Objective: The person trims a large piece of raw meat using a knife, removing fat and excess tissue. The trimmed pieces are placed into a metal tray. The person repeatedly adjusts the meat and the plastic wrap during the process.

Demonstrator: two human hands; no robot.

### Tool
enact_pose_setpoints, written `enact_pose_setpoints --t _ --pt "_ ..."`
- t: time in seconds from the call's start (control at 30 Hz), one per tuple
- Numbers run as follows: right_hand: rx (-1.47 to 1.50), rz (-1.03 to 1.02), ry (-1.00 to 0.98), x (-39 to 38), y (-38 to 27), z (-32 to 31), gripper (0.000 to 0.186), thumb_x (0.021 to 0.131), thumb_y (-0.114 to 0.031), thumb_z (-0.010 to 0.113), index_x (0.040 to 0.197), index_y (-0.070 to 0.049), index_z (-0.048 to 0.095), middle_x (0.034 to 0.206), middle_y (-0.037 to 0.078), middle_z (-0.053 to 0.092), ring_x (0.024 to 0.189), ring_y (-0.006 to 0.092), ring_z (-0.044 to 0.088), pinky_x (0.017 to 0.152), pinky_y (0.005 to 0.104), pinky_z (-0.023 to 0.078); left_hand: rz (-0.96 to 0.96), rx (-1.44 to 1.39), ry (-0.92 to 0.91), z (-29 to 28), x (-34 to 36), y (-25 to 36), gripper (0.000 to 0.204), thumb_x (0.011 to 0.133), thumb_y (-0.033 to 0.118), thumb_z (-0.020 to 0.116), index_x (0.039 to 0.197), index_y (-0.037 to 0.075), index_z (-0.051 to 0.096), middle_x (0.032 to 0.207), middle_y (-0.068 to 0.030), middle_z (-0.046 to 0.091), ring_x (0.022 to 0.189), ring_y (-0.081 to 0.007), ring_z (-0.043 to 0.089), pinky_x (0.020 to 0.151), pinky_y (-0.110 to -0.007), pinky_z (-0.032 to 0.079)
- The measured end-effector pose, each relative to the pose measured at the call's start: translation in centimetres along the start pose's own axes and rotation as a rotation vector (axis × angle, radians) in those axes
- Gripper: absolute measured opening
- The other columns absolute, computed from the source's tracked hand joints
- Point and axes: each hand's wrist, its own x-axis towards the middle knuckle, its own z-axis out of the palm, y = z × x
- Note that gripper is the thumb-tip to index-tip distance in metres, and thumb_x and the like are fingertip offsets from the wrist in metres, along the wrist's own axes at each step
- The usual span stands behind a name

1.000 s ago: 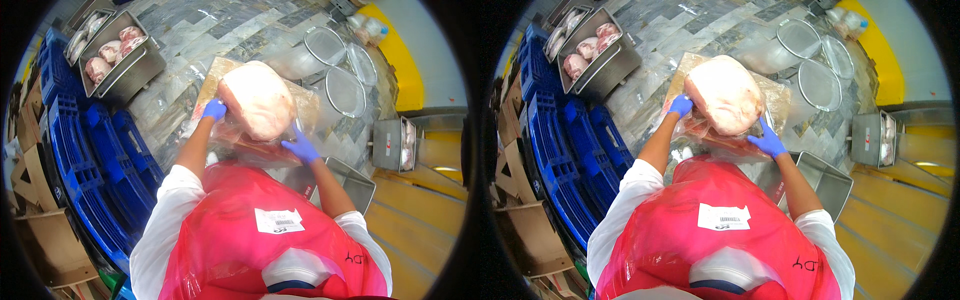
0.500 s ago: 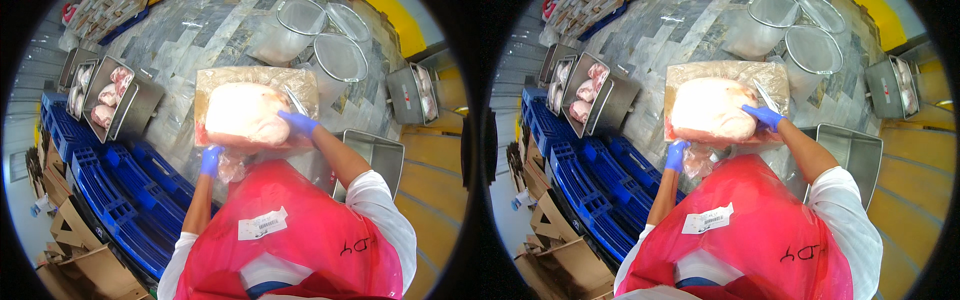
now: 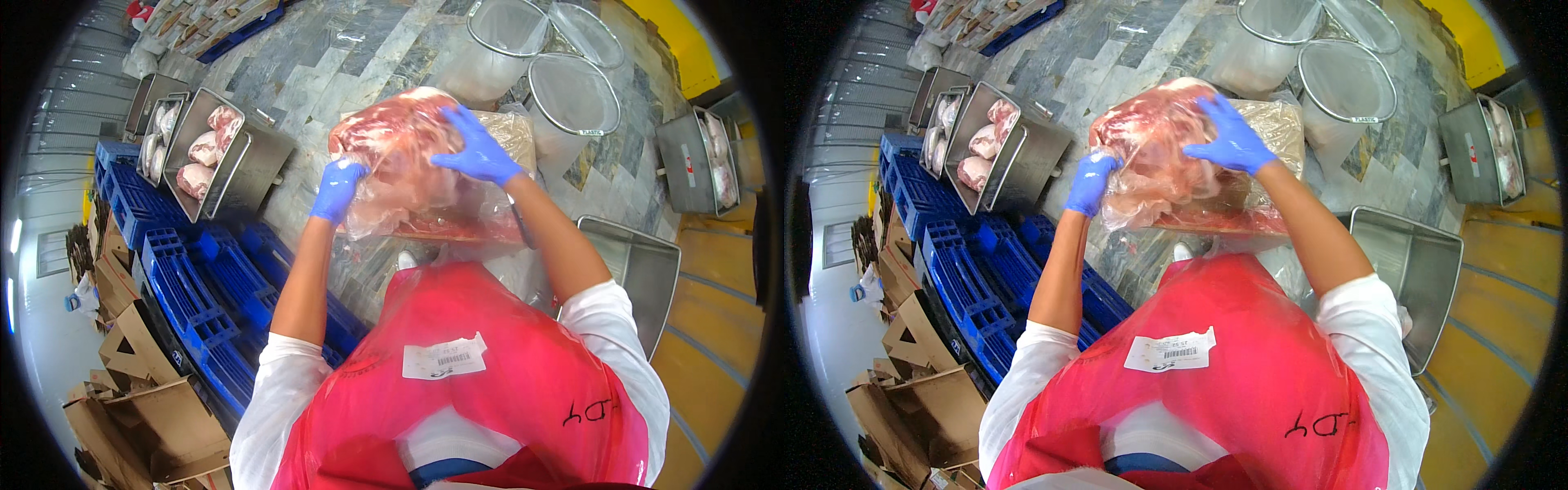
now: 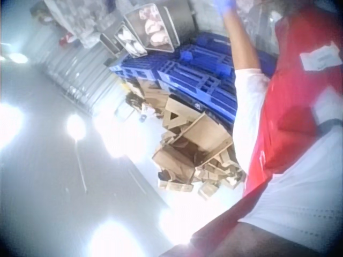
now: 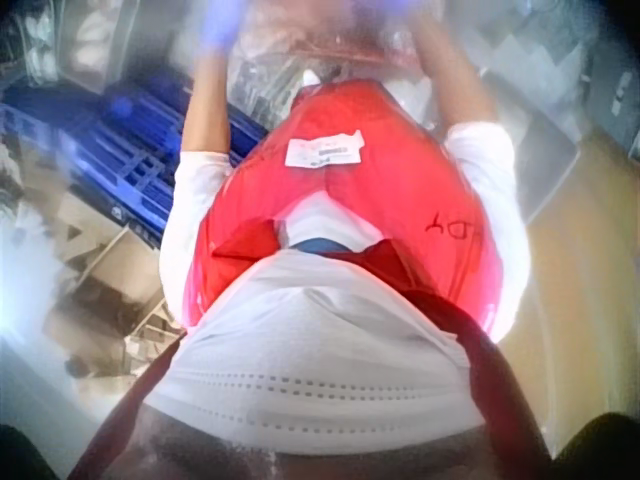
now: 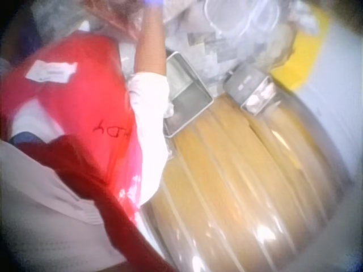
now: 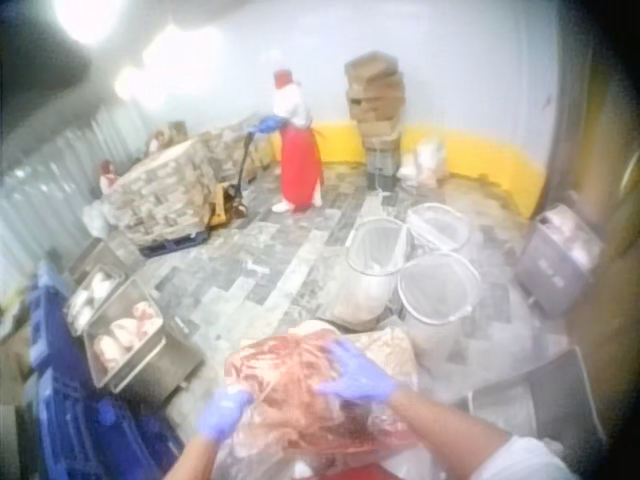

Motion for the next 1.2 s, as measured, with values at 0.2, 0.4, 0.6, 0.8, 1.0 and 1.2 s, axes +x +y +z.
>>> enact_pose_setpoints --t 0.2,0.4,0.6,0.8,1.0,1.2 --pt "-0.599 0.061 -0.181 5.5 -3.0 5.4 0.072 0.08 -0.048 0.071 0.142 -0.021 0.047 0.146 0.012 0.046 0.129 0.0356 0.05 0.102 0.062 0.04 0.098 0.3 0.039 -0.2 0.4 -6.7 0.012 0.087 0.011 0.058 0.089 0.005 0.068 0.085 -0.0143 0.065 0.081 -0.0272 0.062 0.076 -0.039 0.05" --pt "-0.652 -0.041 -0.295 10.1 -3.5 5.4 0.049 0.083 -0.037 0.068 0.126 -0.016 0.06 0.119 0.012 0.064 0.114 0.0347 0.06 0.094 0.0581 0.044 0.468 0.638 0.178 3.1 -2.1 -11.0 0.013 0.087 0.013 0.059 0.085 0.007 0.07 0.083 -0.0171 0.066 0.078 -0.0341 0.064 0.074 -0.045 0.051" --pt "-0.698 -0.374 -0.158 8.9 -2.2 8.1 0.022 0.082 -0.028 0.065 0.099 -0.013 0.067 0.097 0.013 0.068 0.098 0.0356 0.062 0.084 0.0513 0.046 0.334 0.391 0.152 4.1 -2.0 -9.3 0.015 0.088 0.016 0.061 0.087 0.006 0.072 0.088 -0.0166 0.067 0.083 -0.0332 0.065 0.076 -0.044 0.051" --pt "0.373 0.147 0.144 4.4 -1.5 10.6 0.015 0.092 -0.011 0.053 0.078 -0.004 0.054 0.07 0.004 0.05 0.069 0.0098 0.045 0.062 0.0324 0.043 0.335 0.328 0.106 4.7 -2.2 -10.5 0.015 0.089 0.016 0.061 0.088 0.004 0.071 0.087 -0.0176 0.067 0.08 -0.0319 0.064 0.075 -0.043 0.05" --pt "0.515 0.537 0.021 7.8 -3.0 5.4 0.018 0.092 -0.01 0.053 0.075 -0.007 0.055 0.073 -0.002 0.053 0.068 0.0082 0.045 0.06 0.0294 0.04 0.222 0.092 0.248 5.3 -1.2 -9.1 0.015 0.088 0.015 0.061 0.089 0.004 0.071 0.085 -0.0184 0.068 0.077 -0.0306 0.064 0.072 -0.042 0.05" --pt "0.337 0.235 0.191 1.2 -1.4 1.5 0.016 0.088 -0.008 0.053 0.073 -0.004 0.058 0.067 0.002 0.048 0.062 0.0123 0.045 0.058 0.0306 0.04 -0.061 -0.218 0.092 1.8 -3.6 -4.3 0.02 0.085 0.014 0.064 0.097 0.0 0.072 0.09 -0.0067 0.07 0.082 -0.015 0.059 0.078 -0.035 0.05"
